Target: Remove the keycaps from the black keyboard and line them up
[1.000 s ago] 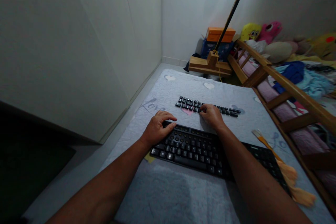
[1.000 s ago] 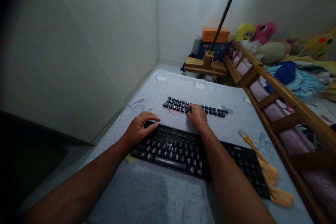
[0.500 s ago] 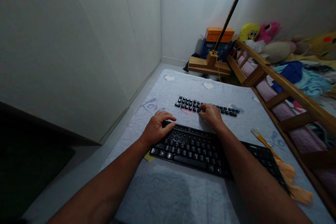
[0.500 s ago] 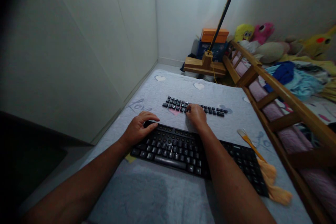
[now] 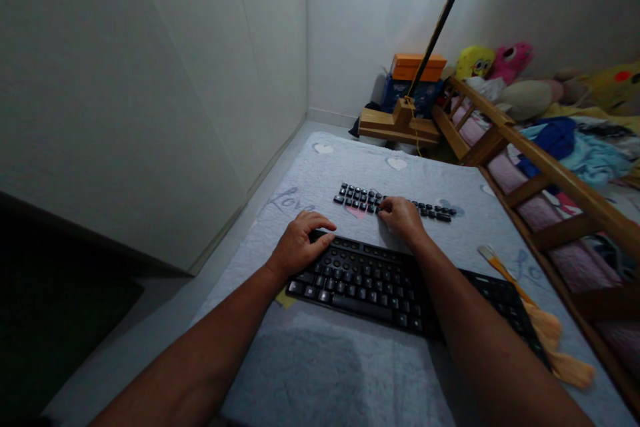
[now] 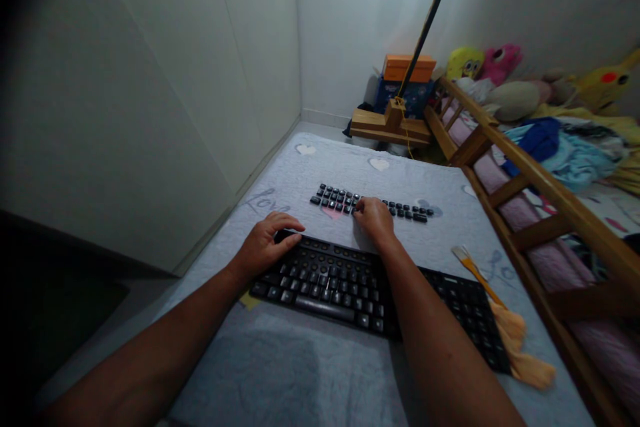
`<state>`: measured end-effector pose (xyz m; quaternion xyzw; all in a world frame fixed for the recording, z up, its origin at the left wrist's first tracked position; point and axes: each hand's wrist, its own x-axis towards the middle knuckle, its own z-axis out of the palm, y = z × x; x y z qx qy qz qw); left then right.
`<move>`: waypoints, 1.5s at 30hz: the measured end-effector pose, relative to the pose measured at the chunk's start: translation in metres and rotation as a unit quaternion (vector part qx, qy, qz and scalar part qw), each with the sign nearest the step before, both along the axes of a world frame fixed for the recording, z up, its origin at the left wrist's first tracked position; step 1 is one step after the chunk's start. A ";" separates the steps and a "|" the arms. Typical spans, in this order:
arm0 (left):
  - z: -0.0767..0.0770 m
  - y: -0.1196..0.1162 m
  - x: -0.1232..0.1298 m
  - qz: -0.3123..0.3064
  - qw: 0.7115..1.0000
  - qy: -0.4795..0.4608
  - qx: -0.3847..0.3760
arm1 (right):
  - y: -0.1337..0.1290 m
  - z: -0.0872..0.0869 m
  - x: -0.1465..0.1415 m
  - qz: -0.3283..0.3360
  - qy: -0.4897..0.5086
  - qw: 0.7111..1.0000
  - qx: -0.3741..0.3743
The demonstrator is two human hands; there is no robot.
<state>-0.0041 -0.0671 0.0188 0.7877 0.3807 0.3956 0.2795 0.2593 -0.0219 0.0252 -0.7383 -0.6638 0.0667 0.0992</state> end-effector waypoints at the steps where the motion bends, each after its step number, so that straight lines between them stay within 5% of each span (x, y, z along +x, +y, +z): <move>1: 0.000 0.000 0.000 0.000 1.000 -0.001 -0.001 | 0.000 0.000 0.000 0.000 0.000 1.000 0.000; 31: 0.000 0.000 0.000 -0.001 1.000 -0.005 -0.004 | 0.000 -0.003 -0.002 0.017 0.016 0.999 0.032; 38: 0.001 0.000 0.000 -0.002 1.000 -0.008 0.001 | -0.012 0.017 0.001 0.018 0.073 0.993 0.091; 40: 0.001 0.000 0.000 -0.001 1.000 -0.008 0.002 | -0.022 0.028 0.003 -0.001 0.168 0.976 0.135; 45: 0.000 -0.001 0.000 -0.003 1.000 -0.002 0.003 | -0.067 0.052 0.007 -0.018 0.445 0.877 0.177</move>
